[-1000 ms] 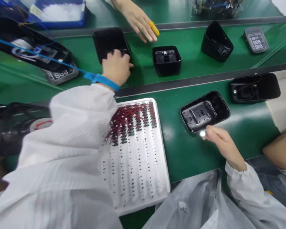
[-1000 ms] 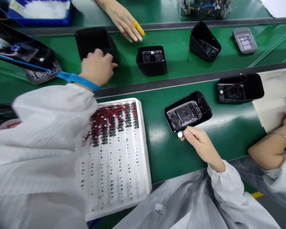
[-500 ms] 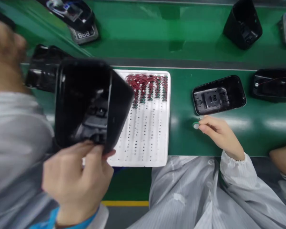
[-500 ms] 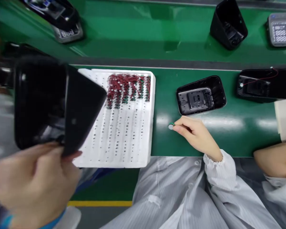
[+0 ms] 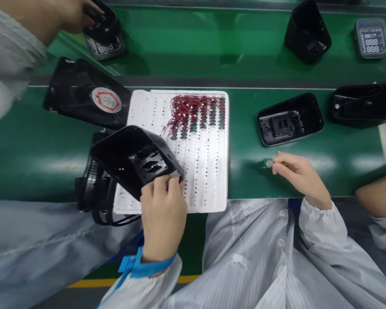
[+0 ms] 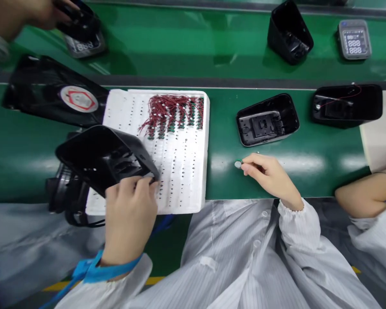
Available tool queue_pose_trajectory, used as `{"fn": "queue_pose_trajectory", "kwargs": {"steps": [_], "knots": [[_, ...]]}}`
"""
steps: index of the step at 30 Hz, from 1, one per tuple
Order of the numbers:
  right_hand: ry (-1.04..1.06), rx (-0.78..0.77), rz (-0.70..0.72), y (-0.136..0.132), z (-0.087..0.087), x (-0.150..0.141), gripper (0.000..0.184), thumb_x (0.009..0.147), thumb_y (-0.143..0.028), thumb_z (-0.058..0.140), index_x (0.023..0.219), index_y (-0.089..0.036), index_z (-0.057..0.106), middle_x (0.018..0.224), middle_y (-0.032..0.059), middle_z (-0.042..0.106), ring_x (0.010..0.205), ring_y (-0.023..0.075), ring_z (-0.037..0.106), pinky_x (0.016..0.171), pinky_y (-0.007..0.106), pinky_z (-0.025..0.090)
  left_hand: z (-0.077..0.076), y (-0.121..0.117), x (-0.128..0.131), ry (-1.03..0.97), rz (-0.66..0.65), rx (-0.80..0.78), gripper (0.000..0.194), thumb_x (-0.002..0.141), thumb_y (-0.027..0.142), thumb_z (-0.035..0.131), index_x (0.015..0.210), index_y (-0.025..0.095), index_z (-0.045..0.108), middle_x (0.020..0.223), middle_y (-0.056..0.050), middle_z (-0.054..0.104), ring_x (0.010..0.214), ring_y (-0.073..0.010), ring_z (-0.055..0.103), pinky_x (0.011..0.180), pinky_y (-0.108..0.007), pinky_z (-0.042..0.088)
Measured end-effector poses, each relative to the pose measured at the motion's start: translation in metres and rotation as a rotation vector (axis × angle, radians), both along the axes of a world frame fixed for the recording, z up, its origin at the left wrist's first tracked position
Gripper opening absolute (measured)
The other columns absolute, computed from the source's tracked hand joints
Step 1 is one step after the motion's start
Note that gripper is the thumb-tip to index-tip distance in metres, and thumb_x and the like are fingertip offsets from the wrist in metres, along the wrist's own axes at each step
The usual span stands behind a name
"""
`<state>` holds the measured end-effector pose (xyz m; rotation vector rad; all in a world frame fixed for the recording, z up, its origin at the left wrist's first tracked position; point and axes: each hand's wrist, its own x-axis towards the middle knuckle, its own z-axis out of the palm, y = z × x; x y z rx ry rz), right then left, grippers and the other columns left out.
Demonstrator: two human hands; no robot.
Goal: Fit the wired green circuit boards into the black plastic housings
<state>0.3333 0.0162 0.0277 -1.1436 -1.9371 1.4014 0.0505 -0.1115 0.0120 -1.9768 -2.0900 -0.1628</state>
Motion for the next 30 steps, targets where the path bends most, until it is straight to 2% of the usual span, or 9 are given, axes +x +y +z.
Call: {"fn": "queue_pose_trajectory", "kwargs": {"steps": [2, 4, 6, 8, 11, 16, 21, 26, 30], "knots": [[0.03, 0.005, 0.062, -0.002, 0.005, -0.002, 0.032, 0.1, -0.043, 0.056, 0.077, -0.022, 0.066, 0.074, 0.0008, 0.066, 0.067, 0.0139, 0.057, 0.069, 0.029, 0.045, 0.01, 0.0, 0.021, -0.157, -0.007, 0.129, 0.028, 0.101, 0.025, 0.05, 0.127, 0.016, 0.058, 0.112, -0.019, 0.066, 0.101, -0.0336, 0.063, 0.081, -0.049, 0.052], [0.032, 0.022, 0.172, -0.001, 0.01, -0.006, 0.033, 0.101, -0.043, 0.055, 0.078, -0.022, 0.067, 0.074, 0.0009, 0.067, 0.066, 0.0137, 0.058, 0.067, 0.027, 0.045, 0.016, 0.008, 0.047, -0.4, -0.125, 0.205, 0.031, 0.103, 0.027, 0.05, 0.133, 0.02, 0.055, 0.115, -0.015, 0.068, 0.106, -0.0279, 0.065, 0.087, -0.044, 0.055], [-0.002, 0.076, 0.257, 0.001, 0.015, -0.01, 0.033, 0.101, -0.042, 0.054, 0.079, -0.022, 0.068, 0.073, 0.0006, 0.068, 0.065, 0.0133, 0.059, 0.066, 0.026, 0.045, 0.018, 0.024, 0.07, -0.656, -0.304, 0.136, 0.024, 0.106, 0.029, 0.044, 0.124, 0.022, 0.059, 0.104, -0.009, 0.072, 0.095, -0.0199, 0.069, 0.081, -0.033, 0.058], [-0.06, 0.158, 0.243, 0.003, 0.018, -0.013, 0.031, 0.101, -0.038, 0.054, 0.081, -0.022, 0.07, 0.074, 0.0003, 0.07, 0.066, 0.0134, 0.06, 0.066, 0.026, 0.046, 0.019, 0.045, 0.084, -0.876, -0.381, 0.008, 0.025, 0.108, 0.034, 0.041, 0.104, 0.022, 0.063, 0.087, -0.002, 0.071, 0.079, -0.0146, 0.069, 0.071, -0.026, 0.056], [-0.15, 0.303, 0.096, 0.006, 0.018, -0.014, 0.025, 0.1, -0.033, 0.057, 0.084, -0.022, 0.073, 0.078, 0.0006, 0.073, 0.068, 0.0142, 0.063, 0.067, 0.026, 0.046, 0.02, 0.073, 0.091, -1.131, -0.301, -0.172, 0.029, 0.104, 0.038, 0.049, 0.082, 0.022, 0.057, 0.067, 0.004, 0.065, 0.064, -0.012, 0.065, 0.059, -0.023, 0.048], [-0.353, 0.497, -0.171, 0.017, 0.0, -0.021, 0.021, 0.098, -0.028, 0.058, 0.093, -0.023, 0.078, 0.089, 0.0032, 0.078, 0.075, 0.0179, 0.069, 0.073, 0.029, 0.049, 0.005, 0.115, 0.103, -1.379, -0.059, -0.313, 0.032, 0.099, 0.037, 0.056, 0.071, 0.023, 0.047, 0.054, 0.007, 0.056, 0.053, -0.012, 0.058, 0.055, -0.024, 0.04], [-0.558, 0.505, -0.147, 0.046, -0.017, -0.024, 0.022, 0.097, -0.021, 0.059, 0.1, -0.022, 0.08, 0.094, 0.0043, 0.08, 0.083, 0.0218, 0.073, 0.074, 0.031, 0.048, -0.024, 0.154, 0.118, -1.409, 0.03, -0.289, 0.031, 0.099, 0.03, 0.053, 0.071, 0.023, 0.046, 0.059, 0.007, 0.055, 0.052, -0.0118, 0.056, 0.06, -0.026, 0.043], [-0.553, 0.486, -0.129, 0.074, -0.011, -0.01, 0.016, 0.092, -0.021, 0.068, 0.099, -0.024, 0.082, 0.098, 0.0026, 0.08, 0.084, 0.022, 0.074, 0.078, 0.032, 0.05, -0.039, 0.164, 0.11, -1.202, -0.32, -0.282, 0.01, 0.099, 0.016, 0.05, 0.092, 0.02, 0.057, 0.083, 0.001, 0.064, 0.076, -0.015, 0.065, 0.078, -0.029, 0.052], [-0.649, 0.448, -0.089, 0.093, -0.01, -0.008, 0.014, 0.091, -0.021, 0.07, 0.095, -0.022, 0.083, 0.094, 0.0044, 0.08, 0.081, 0.0228, 0.073, 0.08, 0.034, 0.05, -0.051, 0.16, 0.107, -0.881, -0.5, -0.2, 0.014, 0.096, 0.017, 0.059, 0.11, 0.014, 0.059, 0.109, -0.01, 0.062, 0.105, -0.0242, 0.065, 0.096, -0.041, 0.054]]}}
